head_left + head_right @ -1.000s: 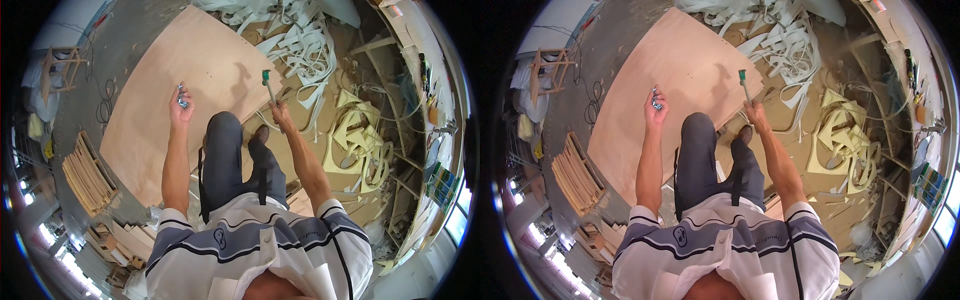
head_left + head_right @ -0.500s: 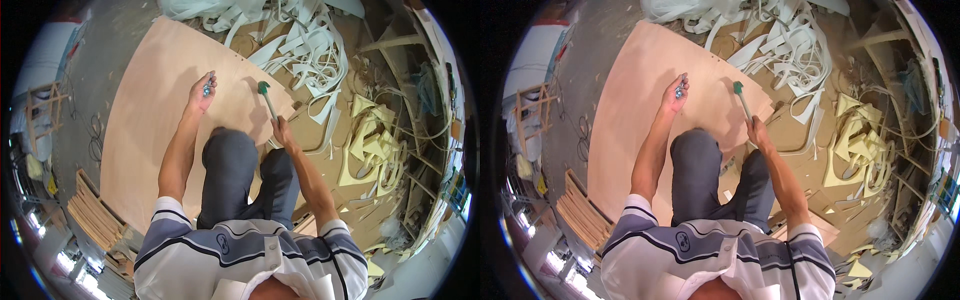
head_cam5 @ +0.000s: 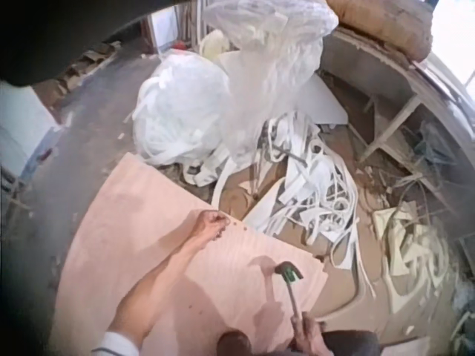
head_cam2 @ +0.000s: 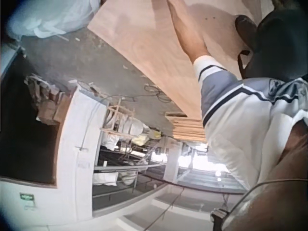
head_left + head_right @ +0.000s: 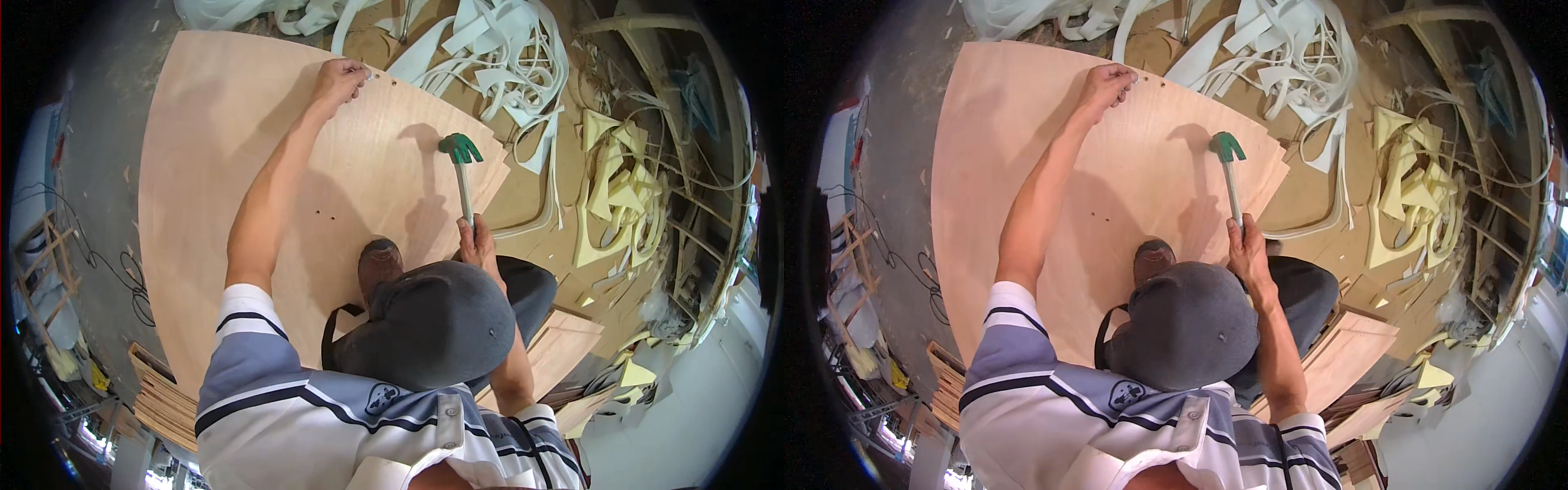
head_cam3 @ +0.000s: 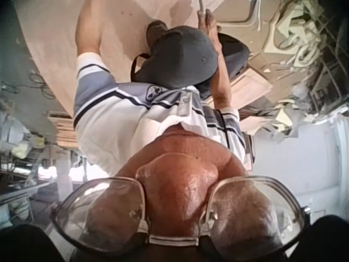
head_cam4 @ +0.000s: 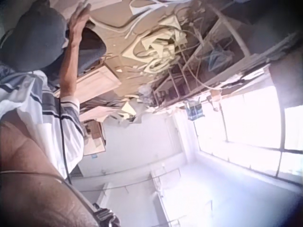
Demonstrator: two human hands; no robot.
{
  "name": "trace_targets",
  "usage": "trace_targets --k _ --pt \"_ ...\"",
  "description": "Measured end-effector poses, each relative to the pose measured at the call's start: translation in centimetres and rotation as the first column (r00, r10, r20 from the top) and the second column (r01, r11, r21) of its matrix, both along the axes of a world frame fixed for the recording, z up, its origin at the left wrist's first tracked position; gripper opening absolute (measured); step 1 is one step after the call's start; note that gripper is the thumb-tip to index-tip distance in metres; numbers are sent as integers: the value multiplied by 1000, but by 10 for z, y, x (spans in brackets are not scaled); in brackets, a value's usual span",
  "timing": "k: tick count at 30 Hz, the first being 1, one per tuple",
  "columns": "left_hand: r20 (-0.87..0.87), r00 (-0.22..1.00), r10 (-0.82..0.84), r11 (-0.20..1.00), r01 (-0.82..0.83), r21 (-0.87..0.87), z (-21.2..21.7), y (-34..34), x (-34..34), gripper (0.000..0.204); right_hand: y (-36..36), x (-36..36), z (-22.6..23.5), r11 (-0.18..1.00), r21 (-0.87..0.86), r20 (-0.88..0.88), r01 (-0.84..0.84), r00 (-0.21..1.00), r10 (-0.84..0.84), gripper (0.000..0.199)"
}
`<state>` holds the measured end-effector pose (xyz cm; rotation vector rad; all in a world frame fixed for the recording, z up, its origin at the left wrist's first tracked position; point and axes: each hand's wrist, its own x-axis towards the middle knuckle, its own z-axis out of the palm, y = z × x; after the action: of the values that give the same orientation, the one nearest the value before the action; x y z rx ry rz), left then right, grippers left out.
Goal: Hammering small nails or pins into large plywood panels to assemble or reinforce them.
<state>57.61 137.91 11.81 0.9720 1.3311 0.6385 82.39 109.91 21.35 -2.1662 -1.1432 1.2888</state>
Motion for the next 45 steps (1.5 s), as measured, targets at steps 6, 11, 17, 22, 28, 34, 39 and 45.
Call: trace_targets --k 6,11,17,22,28,34,39,45 --pt "-169 986 -10 996 25 86 -27 5 6 19 -19 -15 -33 996 83 -29 37 999 -35 29" --pt "-268 962 56 985 -10 170 -29 1 13 21 -14 -5 -23 999 51 -11 -18 1000 19 29" --pt "-391 920 10 979 70 190 -26 -3 17 26 -21 4 -37 998 61 -42 -26 999 29 29" --pt "-454 889 -51 930 208 303 -34 5 11 25 -23 1 -40 997 78 -17 -24 1000 26 28" --pt "-256 926 -277 956 292 24 -23 35 5 24 -19 2 -33 998 68 -26 -9 1000 11 27" --pt "-242 921 -305 951 307 -32 -13 39 5 20 -19 8 -33 998 50 -24 -32 999 33 29" --pt "-309 916 -258 966 254 -54 -16 28 8 19 -17 11 -31 998 43 -22 -41 999 42 31" --pt "-288 953 -95 995 89 -34 -30 19 13 21 -19 14 -39 1000 17 -83 -15 996 16 31"
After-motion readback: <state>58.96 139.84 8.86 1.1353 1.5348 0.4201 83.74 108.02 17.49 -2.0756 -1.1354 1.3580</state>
